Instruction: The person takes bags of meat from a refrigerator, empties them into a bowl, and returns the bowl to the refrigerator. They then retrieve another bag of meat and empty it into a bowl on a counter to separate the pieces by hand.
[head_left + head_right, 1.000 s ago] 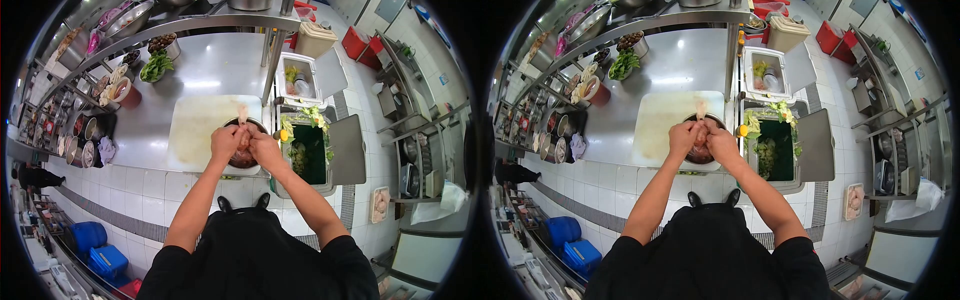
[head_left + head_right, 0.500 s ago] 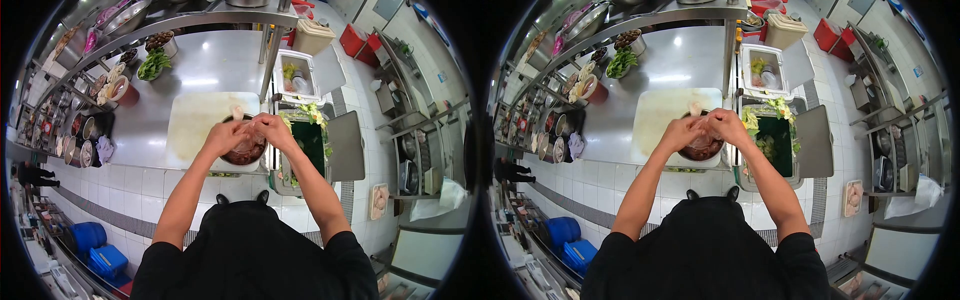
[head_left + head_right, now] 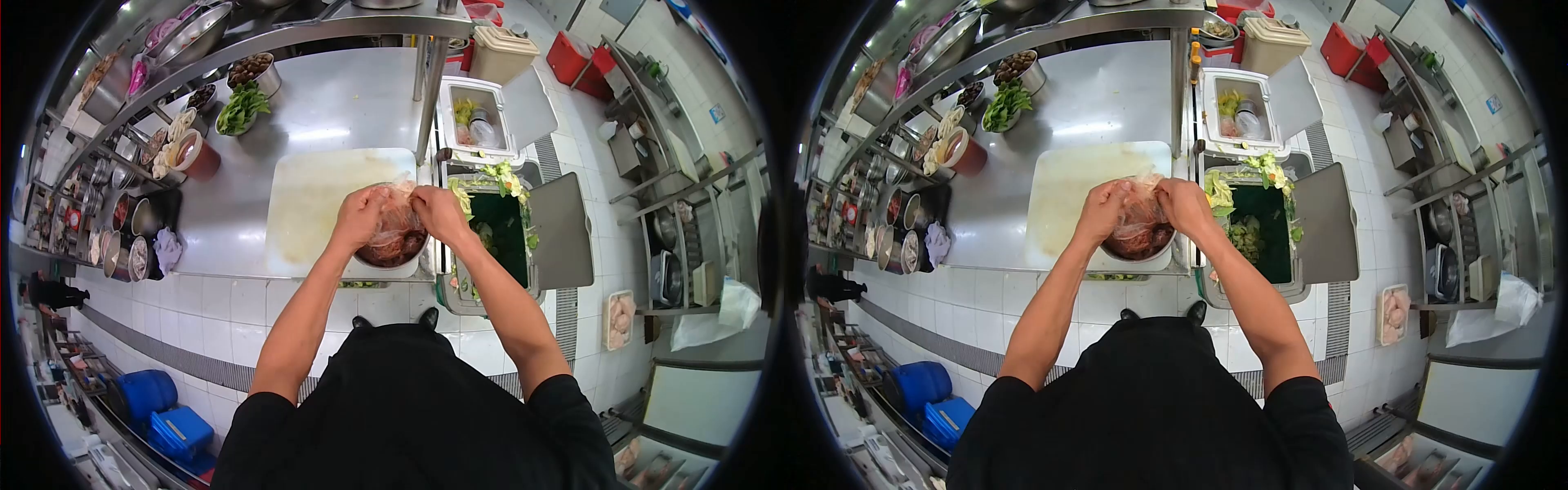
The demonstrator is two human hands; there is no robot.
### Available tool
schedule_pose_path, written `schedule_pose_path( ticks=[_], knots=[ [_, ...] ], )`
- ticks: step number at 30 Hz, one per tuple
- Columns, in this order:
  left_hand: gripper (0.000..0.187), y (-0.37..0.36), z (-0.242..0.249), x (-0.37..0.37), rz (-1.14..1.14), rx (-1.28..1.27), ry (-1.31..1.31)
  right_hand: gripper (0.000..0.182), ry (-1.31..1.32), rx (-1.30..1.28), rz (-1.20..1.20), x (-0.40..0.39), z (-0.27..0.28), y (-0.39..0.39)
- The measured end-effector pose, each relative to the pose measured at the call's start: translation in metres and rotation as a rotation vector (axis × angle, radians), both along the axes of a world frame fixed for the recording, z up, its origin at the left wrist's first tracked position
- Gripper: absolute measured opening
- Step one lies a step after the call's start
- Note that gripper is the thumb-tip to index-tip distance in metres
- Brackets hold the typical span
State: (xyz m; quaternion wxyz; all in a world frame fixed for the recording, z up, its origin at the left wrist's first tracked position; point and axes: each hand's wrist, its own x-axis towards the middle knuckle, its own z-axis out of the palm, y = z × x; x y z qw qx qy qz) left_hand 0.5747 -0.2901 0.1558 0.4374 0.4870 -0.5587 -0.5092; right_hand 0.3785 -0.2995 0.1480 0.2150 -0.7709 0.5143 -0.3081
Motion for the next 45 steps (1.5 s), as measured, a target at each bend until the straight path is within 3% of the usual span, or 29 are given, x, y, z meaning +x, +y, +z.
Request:
schedule_pose_path(
  ticks=[1,5,7,8,10,11,13,16,20,23,27,29,30,32,33,35,37,39,40,41,42,44,45],
  knots=[
    [0.026,0.003,0.006,-0.001,0.019,0.085,0.090,0.017,-0.074,0.094,-0.029,0.002,0.002,-0.003],
    [0.023,0.007,-0.011,0.020,0.040,0.034,0.075,0.015,-0.348,0.318,-0.045,0.014,0.028,0.005],
    [0.020,0.021,-0.014,0.029,-0.025,-0.261,-0.314,0.017,-0.332,0.198,-0.003,0.023,0.019,0.011],
    [0.020,0.028,-0.017,0.027,-0.026,-0.259,-0.314,0.019,-0.315,0.077,0.041,0.027,0.012,0.012],
    [0.017,0.041,-0.028,0.018,-0.061,-0.298,-0.662,0.019,-0.164,0.049,0.081,0.034,-0.006,0.011],
    [0.017,0.040,-0.034,0.014,-0.061,-0.294,-0.662,0.020,-0.014,0.018,0.120,0.036,-0.015,0.012],
    [0.019,0.032,-0.035,0.006,-0.021,-0.486,-0.669,0.021,-0.019,0.088,0.099,0.034,-0.010,0.002],
    [0.020,0.016,-0.010,0.011,-0.026,-0.321,-0.461,0.020,-0.283,0.349,0.042,0.023,0.021,-0.007],
    [0.026,0.003,0.013,0.010,0.029,-0.170,-0.254,0.022,-0.468,0.332,0.118,0.022,0.037,-0.019],
    [0.030,-0.013,0.037,0.010,0.070,-0.207,-0.165,0.022,-0.508,0.279,0.046,0.018,0.068,-0.021],
    [0.030,-0.022,0.059,0.010,-0.008,-0.130,-0.064,0.044,-0.452,0.273,0.047,0.023,0.081,-0.002],
    [0.024,-0.021,0.056,0.004,-0.081,0.152,0.092,0.051,-0.420,0.192,0.024,0.037,0.040,0.000],
    [0.024,-0.020,0.047,0.001,-0.085,0.152,0.091,0.047,-0.514,0.227,-0.055,0.045,0.033,0.008],
    [0.024,-0.018,0.028,-0.006,0.004,-0.142,-0.038,0.035,-0.827,0.211,-0.115,0.057,0.010,0.005],
    [0.024,-0.014,0.030,-0.007,-0.001,-0.146,-0.035,0.035,-0.825,0.205,-0.119,0.053,0.003,0.001],
    [0.029,-0.001,0.036,-0.001,0.187,-0.253,0.033,0.028,-1.094,0.307,-0.152,0.042,-0.008,-0.004],
    [0.029,0.012,0.031,0.015,0.192,-0.175,0.025,0.021,-1.137,0.221,-0.189,0.018,-0.010,-0.021],
    [0.032,0.027,0.022,0.025,-0.071,-0.197,-0.380,0.018,-1.159,0.136,-0.237,-0.015,0.014,-0.037],
    [0.032,0.036,0.017,0.024,-0.066,-0.197,-0.383,0.018,-1.204,0.072,-0.268,-0.035,0.017,-0.060],
    [0.034,0.045,0.012,0.020,-0.125,-0.316,-0.567,0.020,-1.302,0.045,-0.282,-0.053,0.030,-0.083],
    [0.036,0.050,0.008,0.014,-0.186,-0.432,-0.751,0.027,-1.211,0.186,-0.269,-0.082,0.038,-0.105],
    [0.037,0.051,0.005,-0.001,-0.168,-0.422,-0.830,0.036,-0.822,0.181,-0.611,-0.107,0.068,-0.125],
    [0.039,0.048,0.004,-0.007,-0.146,-0.418,-0.905,0.036,-0.824,0.177,-0.615,-0.117,0.065,-0.128]
  ],
)
